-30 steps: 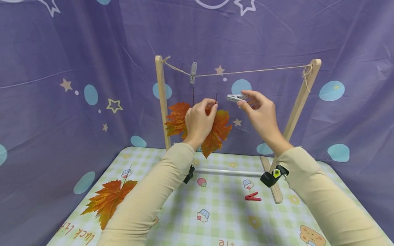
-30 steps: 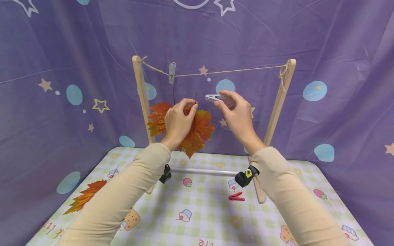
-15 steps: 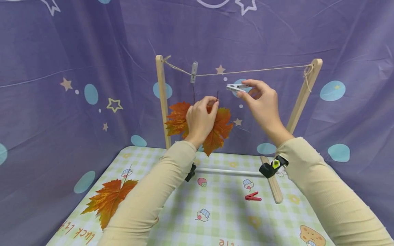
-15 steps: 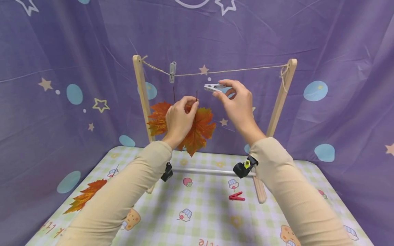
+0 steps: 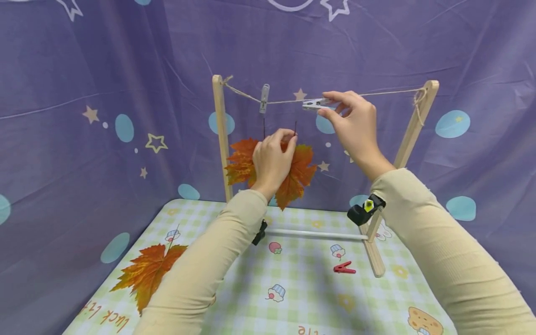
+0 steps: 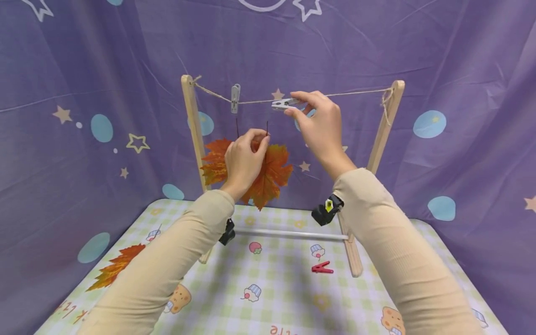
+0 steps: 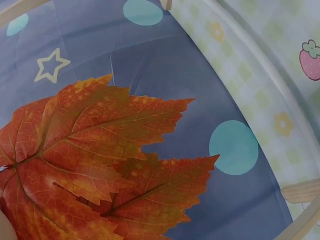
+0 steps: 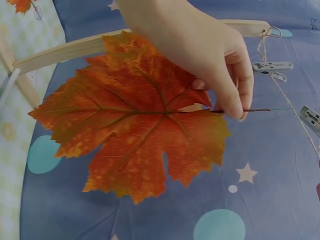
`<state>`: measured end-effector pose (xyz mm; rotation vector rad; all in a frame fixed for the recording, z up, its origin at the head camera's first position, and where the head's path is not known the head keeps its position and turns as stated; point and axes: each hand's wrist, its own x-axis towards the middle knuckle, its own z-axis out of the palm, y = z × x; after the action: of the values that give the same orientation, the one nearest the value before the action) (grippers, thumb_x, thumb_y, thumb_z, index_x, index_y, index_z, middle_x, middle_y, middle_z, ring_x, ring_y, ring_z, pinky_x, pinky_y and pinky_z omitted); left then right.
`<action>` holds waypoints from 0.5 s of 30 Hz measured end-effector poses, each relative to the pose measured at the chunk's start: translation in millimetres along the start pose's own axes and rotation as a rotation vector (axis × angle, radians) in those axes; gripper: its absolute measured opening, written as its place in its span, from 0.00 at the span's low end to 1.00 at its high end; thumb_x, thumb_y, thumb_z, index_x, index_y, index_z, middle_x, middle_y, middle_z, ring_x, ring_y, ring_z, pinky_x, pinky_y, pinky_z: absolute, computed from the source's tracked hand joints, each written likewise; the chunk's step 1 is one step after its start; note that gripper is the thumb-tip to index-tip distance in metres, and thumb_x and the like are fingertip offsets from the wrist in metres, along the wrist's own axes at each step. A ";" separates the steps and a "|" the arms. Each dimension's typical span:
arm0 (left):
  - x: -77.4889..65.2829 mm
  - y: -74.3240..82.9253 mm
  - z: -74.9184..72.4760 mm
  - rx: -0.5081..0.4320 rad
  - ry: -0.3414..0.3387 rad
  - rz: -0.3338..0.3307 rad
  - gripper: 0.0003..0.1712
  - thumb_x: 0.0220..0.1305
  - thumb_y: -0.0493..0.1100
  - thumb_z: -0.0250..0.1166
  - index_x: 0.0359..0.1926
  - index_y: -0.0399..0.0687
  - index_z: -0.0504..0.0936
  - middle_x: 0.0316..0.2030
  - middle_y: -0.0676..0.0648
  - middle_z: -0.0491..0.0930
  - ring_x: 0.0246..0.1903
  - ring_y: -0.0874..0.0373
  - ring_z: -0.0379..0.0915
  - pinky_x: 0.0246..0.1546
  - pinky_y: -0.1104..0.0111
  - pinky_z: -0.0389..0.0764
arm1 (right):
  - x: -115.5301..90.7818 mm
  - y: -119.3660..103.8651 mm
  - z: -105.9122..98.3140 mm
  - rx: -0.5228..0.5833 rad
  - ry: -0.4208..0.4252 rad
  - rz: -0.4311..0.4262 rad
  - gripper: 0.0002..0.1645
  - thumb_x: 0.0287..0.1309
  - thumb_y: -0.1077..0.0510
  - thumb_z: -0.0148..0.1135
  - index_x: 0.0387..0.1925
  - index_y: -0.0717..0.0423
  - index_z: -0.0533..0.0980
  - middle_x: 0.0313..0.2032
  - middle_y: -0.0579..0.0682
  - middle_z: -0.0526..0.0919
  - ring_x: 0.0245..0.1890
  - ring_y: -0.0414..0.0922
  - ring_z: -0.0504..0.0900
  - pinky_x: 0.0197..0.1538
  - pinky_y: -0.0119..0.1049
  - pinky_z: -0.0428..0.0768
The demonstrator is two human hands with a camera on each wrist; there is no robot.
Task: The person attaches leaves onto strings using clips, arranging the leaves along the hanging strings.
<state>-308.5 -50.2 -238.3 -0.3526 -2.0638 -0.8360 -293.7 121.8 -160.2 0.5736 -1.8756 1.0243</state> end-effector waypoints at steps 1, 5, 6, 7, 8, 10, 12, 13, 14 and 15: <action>0.5 -0.2 0.1 0.000 0.001 0.000 0.12 0.72 0.52 0.60 0.47 0.55 0.85 0.38 0.56 0.86 0.37 0.59 0.78 0.44 0.65 0.72 | 2.6 -1.1 0.6 -0.005 0.004 -0.008 0.17 0.54 0.58 0.75 0.47 0.56 0.86 0.38 0.54 0.86 0.29 0.34 0.75 0.36 0.25 0.71; 1.5 -0.1 -0.5 0.000 0.007 0.002 0.11 0.71 0.52 0.61 0.47 0.55 0.85 0.38 0.56 0.86 0.37 0.59 0.78 0.43 0.65 0.72 | 11.0 -4.5 2.7 -0.023 0.010 -0.030 0.17 0.54 0.57 0.75 0.46 0.56 0.87 0.38 0.53 0.87 0.27 0.35 0.73 0.35 0.24 0.69; 1.7 -0.2 -0.3 0.001 0.007 0.001 0.11 0.71 0.52 0.61 0.47 0.55 0.85 0.38 0.56 0.86 0.37 0.59 0.78 0.43 0.65 0.72 | 12.6 -4.9 3.1 -0.027 0.008 -0.031 0.17 0.54 0.57 0.75 0.46 0.56 0.87 0.37 0.53 0.87 0.27 0.35 0.73 0.35 0.24 0.69; 1.7 0.0 -0.6 0.002 0.005 0.000 0.11 0.71 0.52 0.61 0.47 0.55 0.85 0.38 0.57 0.86 0.37 0.59 0.78 0.43 0.65 0.72 | 13.9 -5.1 3.4 -0.031 0.007 -0.033 0.16 0.54 0.57 0.75 0.46 0.56 0.87 0.37 0.53 0.87 0.27 0.36 0.73 0.35 0.24 0.69; 1.6 0.3 -0.7 0.002 0.003 0.000 0.11 0.71 0.52 0.61 0.47 0.55 0.85 0.38 0.57 0.86 0.37 0.59 0.78 0.44 0.65 0.72 | 14.9 -5.3 3.6 -0.035 0.005 -0.035 0.16 0.54 0.57 0.75 0.45 0.56 0.87 0.37 0.53 0.87 0.26 0.37 0.72 0.34 0.25 0.68; 1.5 0.5 -0.3 0.003 -0.003 0.000 0.12 0.71 0.52 0.61 0.47 0.55 0.85 0.39 0.57 0.86 0.37 0.59 0.78 0.44 0.65 0.72 | 16.7 -5.1 3.9 -0.045 0.000 -0.039 0.16 0.54 0.57 0.75 0.45 0.56 0.87 0.36 0.54 0.87 0.26 0.38 0.71 0.34 0.26 0.67; 1.0 1.1 -0.2 0.006 -0.008 0.002 0.12 0.71 0.52 0.61 0.48 0.55 0.85 0.39 0.56 0.86 0.37 0.59 0.78 0.44 0.66 0.72 | 18.4 -4.9 3.9 -0.075 -0.005 -0.052 0.16 0.54 0.57 0.75 0.45 0.56 0.87 0.36 0.54 0.87 0.27 0.39 0.69 0.35 0.27 0.65; 0.7 1.2 0.0 0.007 -0.009 0.004 0.12 0.71 0.52 0.61 0.48 0.55 0.85 0.39 0.56 0.86 0.37 0.59 0.78 0.44 0.66 0.72 | 19.2 -4.8 3.8 -0.095 -0.007 -0.059 0.16 0.53 0.56 0.75 0.44 0.56 0.87 0.35 0.54 0.87 0.27 0.40 0.68 0.36 0.28 0.64; 0.6 1.1 0.5 0.008 -0.008 0.006 0.12 0.71 0.52 0.61 0.48 0.55 0.85 0.39 0.56 0.86 0.37 0.59 0.78 0.43 0.66 0.72 | 20.0 -4.7 3.8 -0.116 -0.008 -0.063 0.16 0.53 0.56 0.75 0.44 0.56 0.87 0.35 0.54 0.87 0.27 0.41 0.67 0.36 0.29 0.63; 0.5 1.0 0.9 0.009 -0.008 0.007 0.12 0.71 0.51 0.61 0.48 0.55 0.85 0.39 0.56 0.86 0.37 0.59 0.78 0.43 0.66 0.72 | 20.9 -4.7 3.9 -0.137 -0.012 -0.065 0.16 0.53 0.55 0.75 0.44 0.56 0.87 0.35 0.53 0.87 0.28 0.41 0.66 0.36 0.30 0.62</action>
<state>-308.8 -48.9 -237.9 -0.3582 -2.0724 -0.8218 -302.5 116.4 -141.1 0.5573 -1.9080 0.8445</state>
